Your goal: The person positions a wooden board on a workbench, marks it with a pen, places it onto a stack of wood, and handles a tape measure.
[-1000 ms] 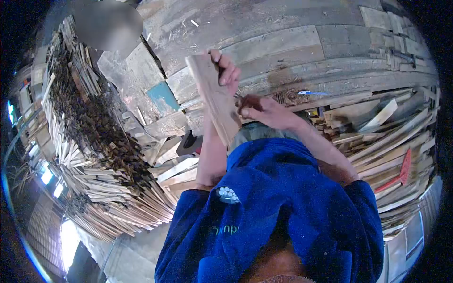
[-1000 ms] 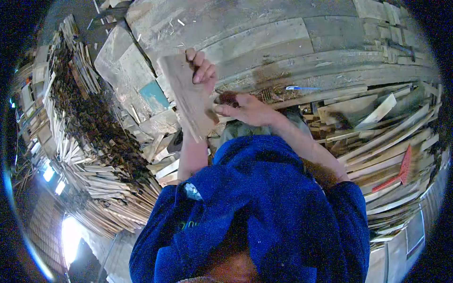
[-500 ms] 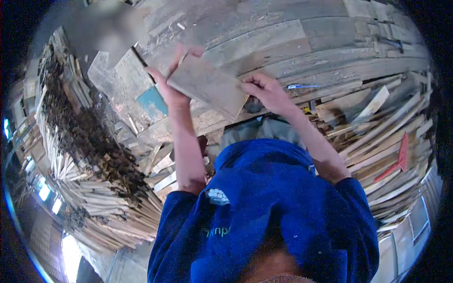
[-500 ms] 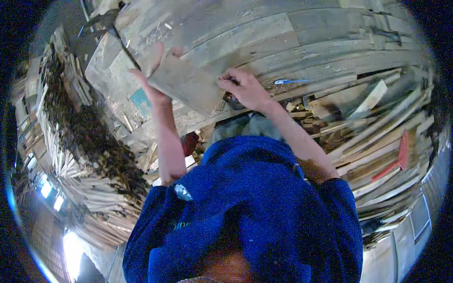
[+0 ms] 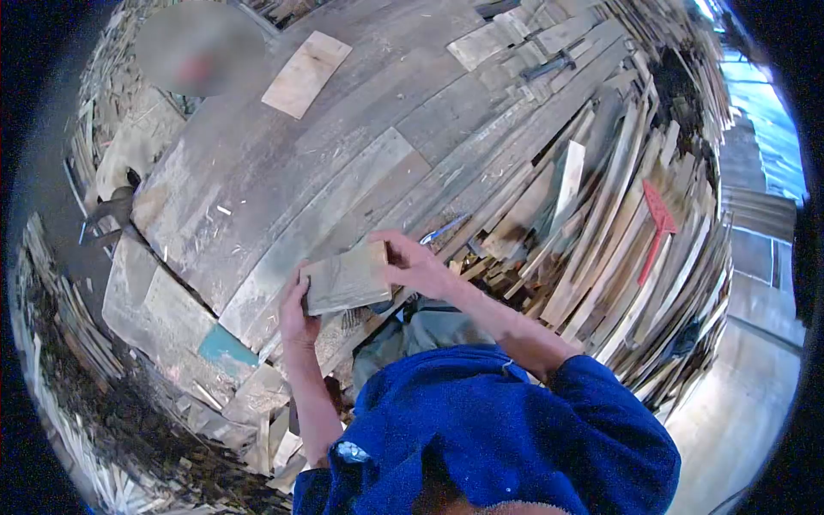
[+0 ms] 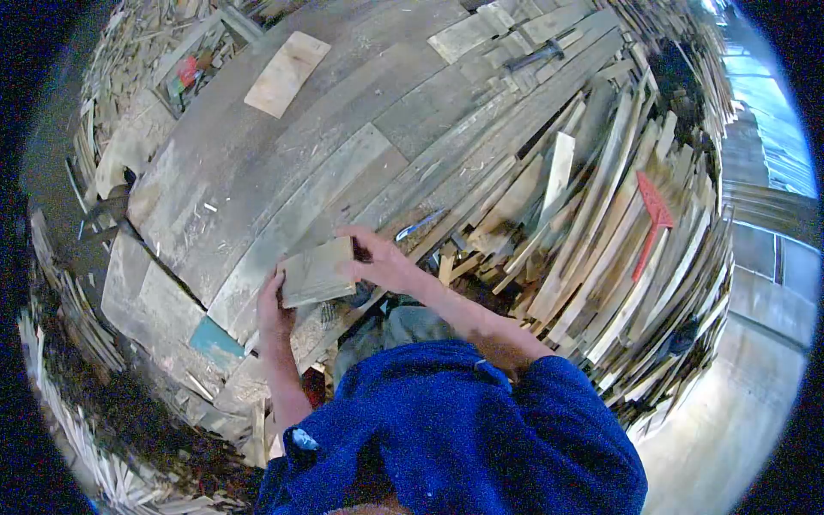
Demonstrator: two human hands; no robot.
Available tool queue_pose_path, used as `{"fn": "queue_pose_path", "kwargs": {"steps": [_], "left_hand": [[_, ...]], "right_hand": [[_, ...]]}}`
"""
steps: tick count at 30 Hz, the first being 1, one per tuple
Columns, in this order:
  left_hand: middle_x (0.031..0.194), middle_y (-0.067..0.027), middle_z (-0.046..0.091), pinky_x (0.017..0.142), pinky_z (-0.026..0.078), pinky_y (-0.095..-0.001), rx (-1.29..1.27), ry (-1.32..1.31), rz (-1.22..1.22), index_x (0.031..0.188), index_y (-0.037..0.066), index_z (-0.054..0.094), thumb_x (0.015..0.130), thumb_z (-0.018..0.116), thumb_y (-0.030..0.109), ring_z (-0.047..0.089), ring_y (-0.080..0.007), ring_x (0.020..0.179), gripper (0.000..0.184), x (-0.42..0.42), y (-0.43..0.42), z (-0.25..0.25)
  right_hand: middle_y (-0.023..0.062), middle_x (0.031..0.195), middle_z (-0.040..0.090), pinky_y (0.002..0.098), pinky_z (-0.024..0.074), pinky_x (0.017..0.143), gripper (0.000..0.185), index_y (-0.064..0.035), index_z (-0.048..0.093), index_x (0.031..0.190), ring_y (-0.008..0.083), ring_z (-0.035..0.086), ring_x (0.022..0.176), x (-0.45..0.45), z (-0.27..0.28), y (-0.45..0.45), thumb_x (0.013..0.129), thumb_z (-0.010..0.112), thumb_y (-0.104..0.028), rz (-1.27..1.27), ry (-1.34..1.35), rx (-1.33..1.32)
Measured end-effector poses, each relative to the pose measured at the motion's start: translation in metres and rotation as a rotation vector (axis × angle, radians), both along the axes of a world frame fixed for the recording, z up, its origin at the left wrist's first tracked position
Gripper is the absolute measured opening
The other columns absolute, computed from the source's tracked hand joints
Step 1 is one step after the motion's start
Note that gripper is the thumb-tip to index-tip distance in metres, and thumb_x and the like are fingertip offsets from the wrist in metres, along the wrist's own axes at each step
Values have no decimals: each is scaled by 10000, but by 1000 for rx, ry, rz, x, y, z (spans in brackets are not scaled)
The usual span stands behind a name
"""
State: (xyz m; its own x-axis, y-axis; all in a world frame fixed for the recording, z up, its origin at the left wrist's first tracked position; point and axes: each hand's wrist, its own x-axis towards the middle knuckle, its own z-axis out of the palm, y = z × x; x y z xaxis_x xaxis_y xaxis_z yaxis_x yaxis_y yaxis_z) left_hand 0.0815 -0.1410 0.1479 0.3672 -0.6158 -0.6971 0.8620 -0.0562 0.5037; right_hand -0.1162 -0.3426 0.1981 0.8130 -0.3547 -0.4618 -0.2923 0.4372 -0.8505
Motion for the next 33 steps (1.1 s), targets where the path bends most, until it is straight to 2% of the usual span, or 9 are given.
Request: {"fn": "queue_pose_path", "kwargs": {"steps": [6, 12, 16, 17, 19, 24, 26, 28, 33], "left_hand": [[1376, -164, 602, 1074, 473, -391, 41, -9, 49, 1464, -38, 479, 980, 559, 133, 600, -264, 1247, 520, 4, -8, 18], [1349, -131, 616, 1054, 483, -393, 94, -73, 69, 1458, -2, 494, 979, 580, 128, 611, -245, 1215, 504, 16, -27, 38], [1343, -121, 618, 1050, 480, -381, 147, -141, 36, 1454, 5, 500, 979, 568, 95, 612, -230, 1204, 488, 15, -51, 39], [1335, -118, 621, 1051, 477, -376, 197, -210, -23, 1452, 8, 502, 978, 573, 90, 608, -224, 1206, 486, 14, -60, 42], [1339, -125, 611, 1055, 465, -356, 276, -275, -98, 1443, 14, 510, 978, 590, 99, 600, -212, 1208, 479, 16, -76, 47], [1427, -171, 538, 1062, 467, -375, 421, -835, -399, 1485, 11, 463, 1004, 573, 144, 581, -245, 1259, 511, 18, -145, 33], [1476, -185, 495, 1084, 454, -385, 460, -895, -449, 1522, 15, 419, 1023, 567, 178, 567, -267, 1287, 546, 2, -196, 55], [1551, -198, 410, 1124, 424, -405, 194, -428, -200, 1588, 33, 299, 1048, 562, 271, 536, -303, 1329, 646, -18, -252, 118], [1634, -136, 321, 1076, 467, -441, 119, -586, -233, 1616, 96, 257, 1054, 564, 338, 563, -285, 1320, 684, -28, -285, 104]], "right_hand": [[113, 1333, 569, 365, 454, 1060, 780, -96, 318, 1529, 196, 535, 1272, 11, 39, -15, 879, 746, -47, 121, -51, -162], [67, 1214, 618, 327, 491, 934, 430, -73, 470, 1387, 156, 591, 1116, 26, -7, -29, 977, 600, -91, 22, 42, 60], [106, 924, 679, 373, 535, 826, 347, -20, 647, 961, 187, 658, 925, 29, -32, -57, 992, 627, -365, -141, 199, -243], [106, 924, 679, 373, 535, 826, 347, -20, 647, 961, 187, 658, 925, 25, -34, -65, 992, 627, -365, -140, 193, -241], [100, 908, 674, 374, 509, 874, 318, -32, 662, 1106, 248, 663, 896, 10, -32, -81, 964, 673, -315, 95, 334, -953], [154, 1369, 504, 469, 499, 962, 637, -137, 563, 1376, 364, 555, 1191, 9, 40, -90, 800, 799, -269, 281, 106, -1290], [152, 1254, 579, 452, 521, 894, 599, -116, 605, 1326, 353, 605, 1094, 10, 13, -109, 764, 799, -193, 141, 53, -1238], [158, 986, 638, 452, 512, 743, 412, -78, 679, 1173, 353, 636, 871, 6, -21, -155, 770, 759, -113, 2, 29, -1172], [150, 837, 631, 407, 470, 666, 135, -58, 688, 951, 295, 613, 750, 6, -48, -319, 883, 703, -174, -496, 253, -656]]}}
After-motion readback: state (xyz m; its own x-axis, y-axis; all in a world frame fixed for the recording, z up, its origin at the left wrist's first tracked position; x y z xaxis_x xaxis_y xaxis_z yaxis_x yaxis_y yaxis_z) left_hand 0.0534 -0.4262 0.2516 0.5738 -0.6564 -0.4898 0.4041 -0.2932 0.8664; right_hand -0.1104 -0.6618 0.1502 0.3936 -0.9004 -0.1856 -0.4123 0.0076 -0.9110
